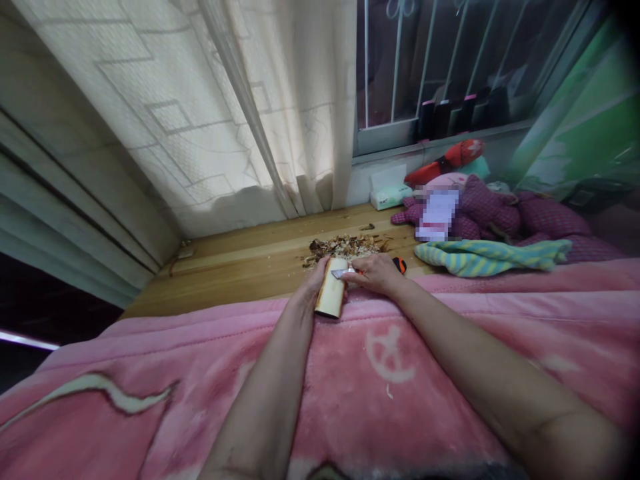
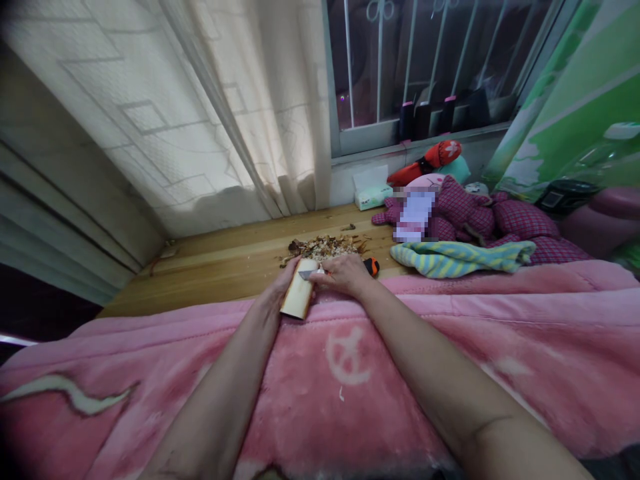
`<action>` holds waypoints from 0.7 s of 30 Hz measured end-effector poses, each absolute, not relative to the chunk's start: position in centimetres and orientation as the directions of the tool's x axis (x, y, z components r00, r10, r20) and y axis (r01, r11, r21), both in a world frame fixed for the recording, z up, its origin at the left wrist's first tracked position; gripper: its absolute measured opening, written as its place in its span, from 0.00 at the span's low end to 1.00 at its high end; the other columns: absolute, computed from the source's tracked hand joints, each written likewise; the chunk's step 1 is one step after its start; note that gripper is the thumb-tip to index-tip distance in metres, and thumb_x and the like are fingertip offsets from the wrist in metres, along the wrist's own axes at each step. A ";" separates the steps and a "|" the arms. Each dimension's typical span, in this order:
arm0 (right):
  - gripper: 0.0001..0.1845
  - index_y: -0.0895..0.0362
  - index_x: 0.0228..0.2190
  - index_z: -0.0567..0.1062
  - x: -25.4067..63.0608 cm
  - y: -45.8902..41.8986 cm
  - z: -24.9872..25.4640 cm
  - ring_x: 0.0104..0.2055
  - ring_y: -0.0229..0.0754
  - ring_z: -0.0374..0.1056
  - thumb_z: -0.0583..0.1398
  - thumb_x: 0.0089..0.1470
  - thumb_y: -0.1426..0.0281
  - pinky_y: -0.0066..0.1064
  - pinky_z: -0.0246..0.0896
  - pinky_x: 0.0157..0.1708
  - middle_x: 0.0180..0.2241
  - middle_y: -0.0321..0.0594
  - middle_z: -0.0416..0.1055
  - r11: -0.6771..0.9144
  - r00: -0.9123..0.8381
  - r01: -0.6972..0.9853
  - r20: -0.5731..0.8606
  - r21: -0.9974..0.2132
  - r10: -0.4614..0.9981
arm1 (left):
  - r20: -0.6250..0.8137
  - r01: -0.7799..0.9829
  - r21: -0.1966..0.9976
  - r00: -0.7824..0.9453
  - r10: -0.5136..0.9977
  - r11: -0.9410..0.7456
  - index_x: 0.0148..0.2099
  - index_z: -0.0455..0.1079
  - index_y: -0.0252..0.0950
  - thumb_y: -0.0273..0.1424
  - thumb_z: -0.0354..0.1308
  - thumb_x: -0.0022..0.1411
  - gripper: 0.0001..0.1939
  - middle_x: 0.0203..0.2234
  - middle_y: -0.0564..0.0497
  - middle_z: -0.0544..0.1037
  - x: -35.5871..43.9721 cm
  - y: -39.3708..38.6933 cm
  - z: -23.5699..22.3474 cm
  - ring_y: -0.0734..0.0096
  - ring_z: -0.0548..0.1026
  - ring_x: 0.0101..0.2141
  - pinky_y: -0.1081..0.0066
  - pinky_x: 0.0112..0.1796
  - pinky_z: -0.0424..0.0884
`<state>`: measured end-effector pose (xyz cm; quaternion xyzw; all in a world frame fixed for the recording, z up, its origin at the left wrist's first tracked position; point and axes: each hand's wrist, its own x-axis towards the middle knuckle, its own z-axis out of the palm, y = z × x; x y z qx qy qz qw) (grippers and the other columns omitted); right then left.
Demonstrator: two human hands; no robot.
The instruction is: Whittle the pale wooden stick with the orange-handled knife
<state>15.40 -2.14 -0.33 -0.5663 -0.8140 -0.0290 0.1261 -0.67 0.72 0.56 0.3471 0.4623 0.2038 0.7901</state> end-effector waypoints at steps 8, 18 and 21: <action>0.37 0.55 0.30 0.75 15.6 -2.1 -0.2 0.32 0.40 0.67 0.39 0.50 0.43 0.27 0.45 0.25 0.30 0.42 0.74 0.335 -0.309 0.938 0.221 -0.091 0.925 | -0.576 0.057 0.774 0.478 0.664 0.630 0.24 0.64 0.32 0.46 0.30 0.60 0.30 0.11 0.46 0.69 -0.6 0.8 0.5 0.67 0.68 0.13 0.70 0.16 0.65; 0.37 0.55 0.30 0.75 15.9 -2.1 -0.3 0.32 0.40 0.67 0.39 0.50 0.43 0.27 0.45 0.25 0.30 0.42 0.74 0.338 -0.312 0.938 0.241 -0.073 0.919 | -0.584 0.041 0.761 0.478 0.656 0.648 0.24 0.65 0.32 0.45 0.31 0.60 0.29 0.11 0.45 0.69 -0.6 0.7 0.6 0.67 0.68 0.13 0.70 0.16 0.65; 0.36 0.55 0.30 0.75 15.8 -2.2 -0.3 0.31 0.40 0.68 0.39 0.51 0.44 0.27 0.44 0.25 0.29 0.42 0.74 0.340 -0.314 0.937 0.247 -0.072 0.917 | -0.579 0.045 0.764 0.489 0.652 0.644 0.23 0.64 0.32 0.45 0.30 0.60 0.30 0.11 0.45 0.69 -0.6 0.7 0.6 0.66 0.69 0.13 0.70 0.15 0.65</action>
